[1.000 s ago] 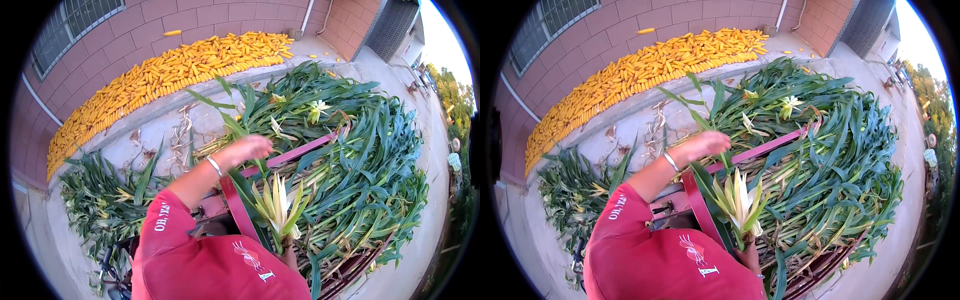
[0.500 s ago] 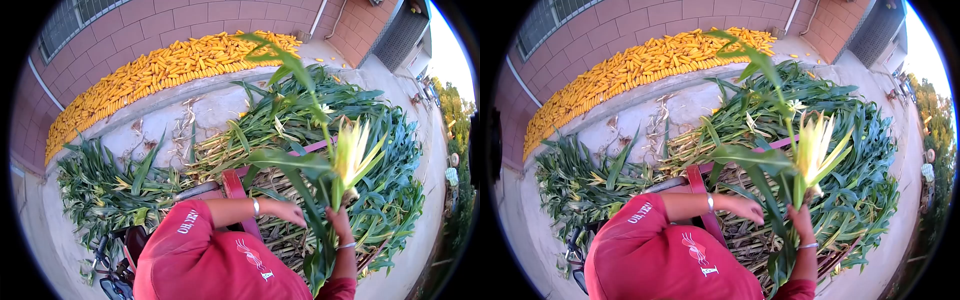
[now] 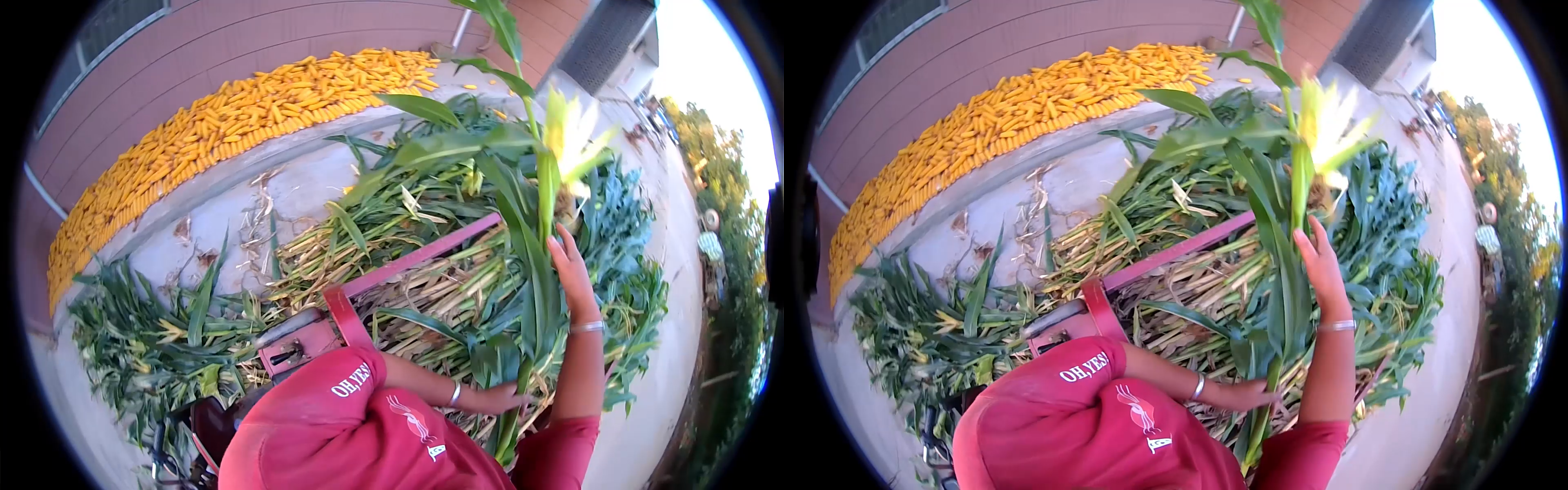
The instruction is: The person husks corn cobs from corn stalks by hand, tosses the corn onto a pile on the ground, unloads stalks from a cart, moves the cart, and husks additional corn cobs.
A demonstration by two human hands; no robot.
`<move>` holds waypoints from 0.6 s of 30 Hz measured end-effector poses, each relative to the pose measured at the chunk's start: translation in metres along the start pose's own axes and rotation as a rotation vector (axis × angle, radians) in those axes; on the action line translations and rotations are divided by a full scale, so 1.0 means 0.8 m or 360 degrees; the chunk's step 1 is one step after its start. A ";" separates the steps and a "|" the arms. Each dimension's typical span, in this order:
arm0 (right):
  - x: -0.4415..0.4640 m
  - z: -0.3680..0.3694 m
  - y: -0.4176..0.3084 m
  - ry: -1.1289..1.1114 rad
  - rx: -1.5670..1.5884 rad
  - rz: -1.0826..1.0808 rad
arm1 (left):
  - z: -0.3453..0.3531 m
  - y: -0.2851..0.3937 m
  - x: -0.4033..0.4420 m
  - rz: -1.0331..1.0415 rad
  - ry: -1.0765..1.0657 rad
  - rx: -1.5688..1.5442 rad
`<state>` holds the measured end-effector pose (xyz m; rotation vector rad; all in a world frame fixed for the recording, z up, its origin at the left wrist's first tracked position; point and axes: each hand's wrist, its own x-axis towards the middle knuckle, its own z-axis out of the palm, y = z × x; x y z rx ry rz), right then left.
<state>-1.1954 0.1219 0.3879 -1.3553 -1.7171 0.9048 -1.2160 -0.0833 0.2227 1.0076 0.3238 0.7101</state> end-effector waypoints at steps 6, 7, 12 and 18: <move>-0.252 -0.115 0.034 -0.0118 -0.0291 0.0351 | -0.049 0.121 0.077 0.0202 0.0299 0.0363; -0.295 -0.125 0.036 -0.0218 -0.0337 0.0493 | -0.056 0.143 0.093 0.0192 0.0289 0.0278; -0.421 -0.166 0.035 -0.0170 0.0098 0.1121 | -0.085 0.192 0.144 0.0029 0.0217 0.0075; -0.415 -0.138 0.014 0.0156 0.0466 0.1219 | -0.092 0.204 0.183 0.0132 0.0170 0.0168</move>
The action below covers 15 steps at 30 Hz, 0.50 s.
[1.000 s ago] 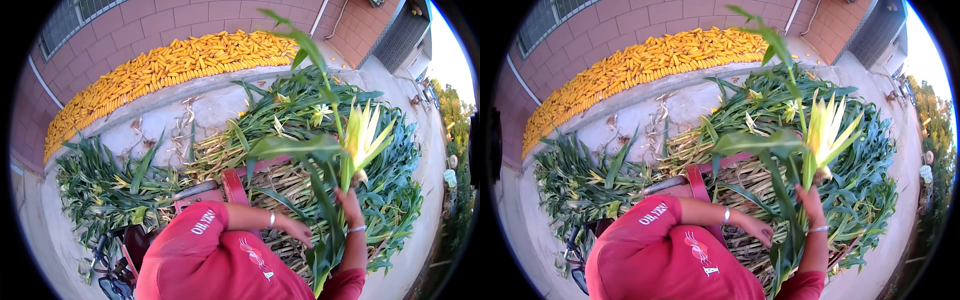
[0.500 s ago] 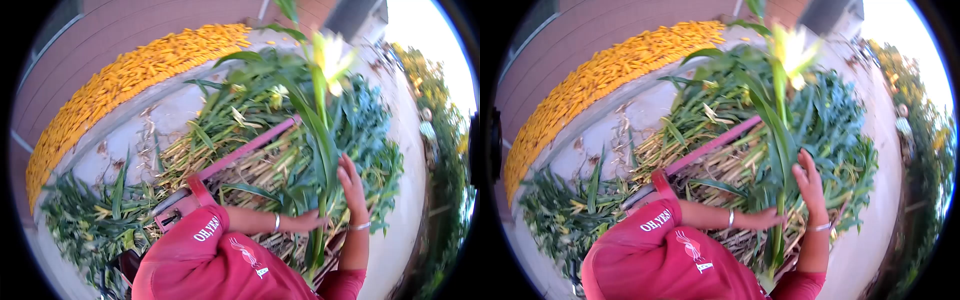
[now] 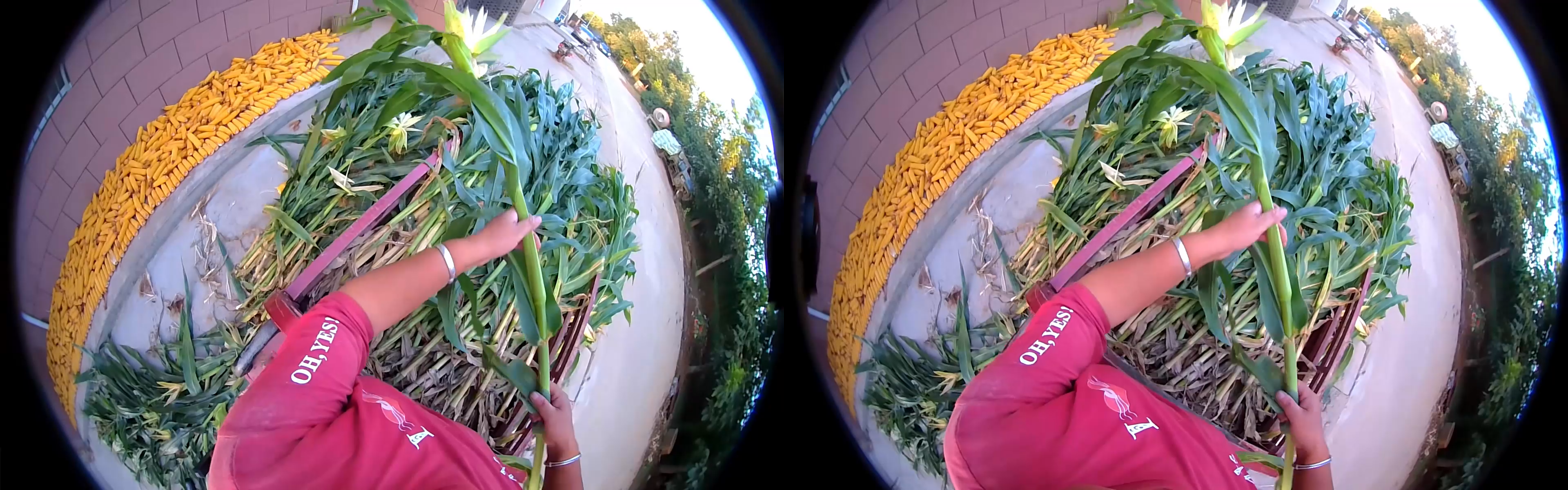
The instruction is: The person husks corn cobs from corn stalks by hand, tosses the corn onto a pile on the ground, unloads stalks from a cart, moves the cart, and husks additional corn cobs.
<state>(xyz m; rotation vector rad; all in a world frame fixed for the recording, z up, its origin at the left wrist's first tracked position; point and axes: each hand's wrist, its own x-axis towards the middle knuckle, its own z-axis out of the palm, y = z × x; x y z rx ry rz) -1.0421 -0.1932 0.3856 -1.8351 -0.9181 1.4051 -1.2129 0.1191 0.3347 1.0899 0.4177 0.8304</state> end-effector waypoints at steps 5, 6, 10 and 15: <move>0.057 0.044 -0.048 0.0157 0.0283 -0.0221 | -0.035 0.034 -0.001 0.0715 0.0768 0.1398; 0.080 0.050 -0.056 0.0214 0.0348 -0.0263 | -0.041 0.026 -0.012 0.1004 0.0999 0.1336; 0.173 0.091 -0.138 0.0039 0.0651 -0.0392 | -0.027 -0.011 -0.112 -0.0123 0.0179 0.0403; 0.355 0.141 -0.213 -0.0299 0.0895 -0.0522 | -0.020 -0.029 -0.186 -0.0114 0.0384 0.0027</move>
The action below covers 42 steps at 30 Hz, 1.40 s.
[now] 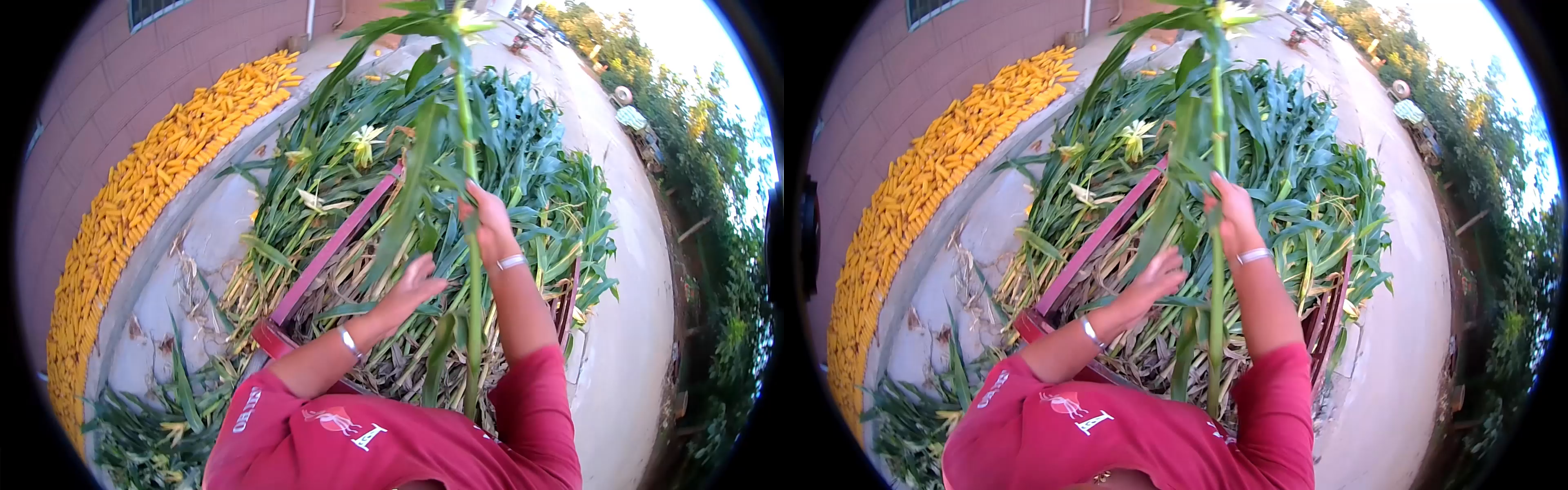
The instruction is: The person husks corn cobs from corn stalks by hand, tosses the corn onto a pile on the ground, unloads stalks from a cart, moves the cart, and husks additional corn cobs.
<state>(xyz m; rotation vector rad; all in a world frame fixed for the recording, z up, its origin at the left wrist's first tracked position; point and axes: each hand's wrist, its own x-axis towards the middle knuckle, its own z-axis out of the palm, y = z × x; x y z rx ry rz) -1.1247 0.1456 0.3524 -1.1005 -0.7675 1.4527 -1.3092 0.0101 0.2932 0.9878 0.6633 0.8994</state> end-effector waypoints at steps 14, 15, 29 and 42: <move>0.015 -0.073 0.160 -0.0465 -0.2066 0.0248 | 0.013 -0.166 0.010 -0.0690 0.0360 -0.0648; -0.020 -0.084 0.159 -0.0478 -0.2071 0.0153 | 0.003 -0.174 0.019 -0.0692 0.0351 -0.0640; -0.456 -0.120 0.172 -0.0014 -0.0570 0.1016 | 0.033 -0.166 0.061 -0.0354 0.0583 -0.0594; -0.307 -0.042 0.132 0.0050 -0.0143 0.0495 | -0.006 -0.046 0.173 0.0122 0.0143 0.0317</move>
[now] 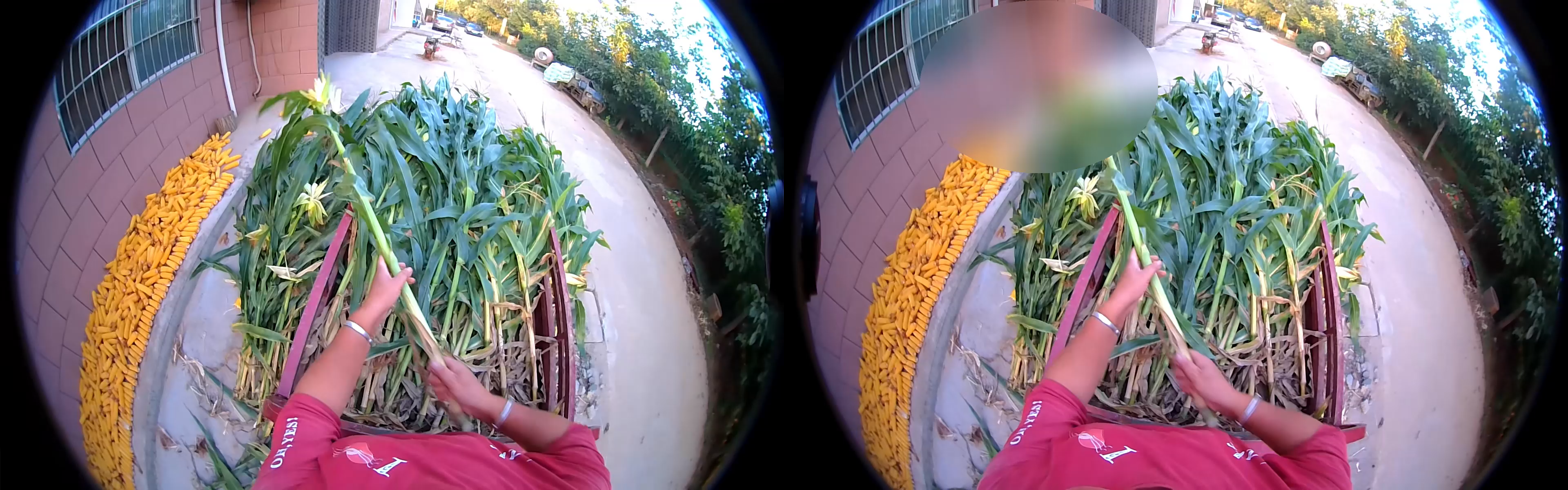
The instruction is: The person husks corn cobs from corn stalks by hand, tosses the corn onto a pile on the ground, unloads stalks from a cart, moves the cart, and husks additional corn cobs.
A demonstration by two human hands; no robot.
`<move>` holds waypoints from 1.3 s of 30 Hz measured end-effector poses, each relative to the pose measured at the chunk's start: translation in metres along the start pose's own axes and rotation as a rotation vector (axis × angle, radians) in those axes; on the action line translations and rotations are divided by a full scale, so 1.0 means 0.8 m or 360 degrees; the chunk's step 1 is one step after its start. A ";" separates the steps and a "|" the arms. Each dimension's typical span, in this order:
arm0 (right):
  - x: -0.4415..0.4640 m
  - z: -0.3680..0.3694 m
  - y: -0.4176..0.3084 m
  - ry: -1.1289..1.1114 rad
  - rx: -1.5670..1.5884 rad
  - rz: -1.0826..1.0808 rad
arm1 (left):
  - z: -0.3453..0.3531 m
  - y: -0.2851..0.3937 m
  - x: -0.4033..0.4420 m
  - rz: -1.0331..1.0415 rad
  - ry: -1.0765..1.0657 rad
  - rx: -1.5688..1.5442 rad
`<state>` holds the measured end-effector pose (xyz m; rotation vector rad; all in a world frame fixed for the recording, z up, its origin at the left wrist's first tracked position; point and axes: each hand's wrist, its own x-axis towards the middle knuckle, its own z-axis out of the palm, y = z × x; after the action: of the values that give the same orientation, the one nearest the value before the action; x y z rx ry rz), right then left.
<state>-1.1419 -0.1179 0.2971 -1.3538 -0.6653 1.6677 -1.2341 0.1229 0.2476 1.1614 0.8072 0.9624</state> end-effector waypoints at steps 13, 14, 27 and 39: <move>0.192 0.156 0.104 -0.1165 -0.0670 0.0057 | -0.305 0.007 -0.109 -0.0957 0.0312 0.0337; 0.180 0.152 0.098 -0.1165 -0.0591 0.0112 | -0.336 0.023 -0.115 -0.0999 0.0276 0.0359; 0.178 -0.080 0.177 0.0022 -0.0590 0.0289 | -0.646 0.010 -0.273 -0.1407 0.0709 0.2965; 0.212 -0.308 0.383 0.0908 -0.1284 0.0205 | -0.219 -0.001 -0.258 -0.0367 -0.0082 0.1575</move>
<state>-1.0006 -0.1469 -0.1063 -2.3568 -0.9543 1.0128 -1.4714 -0.0027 0.2147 1.8575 1.4070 0.2982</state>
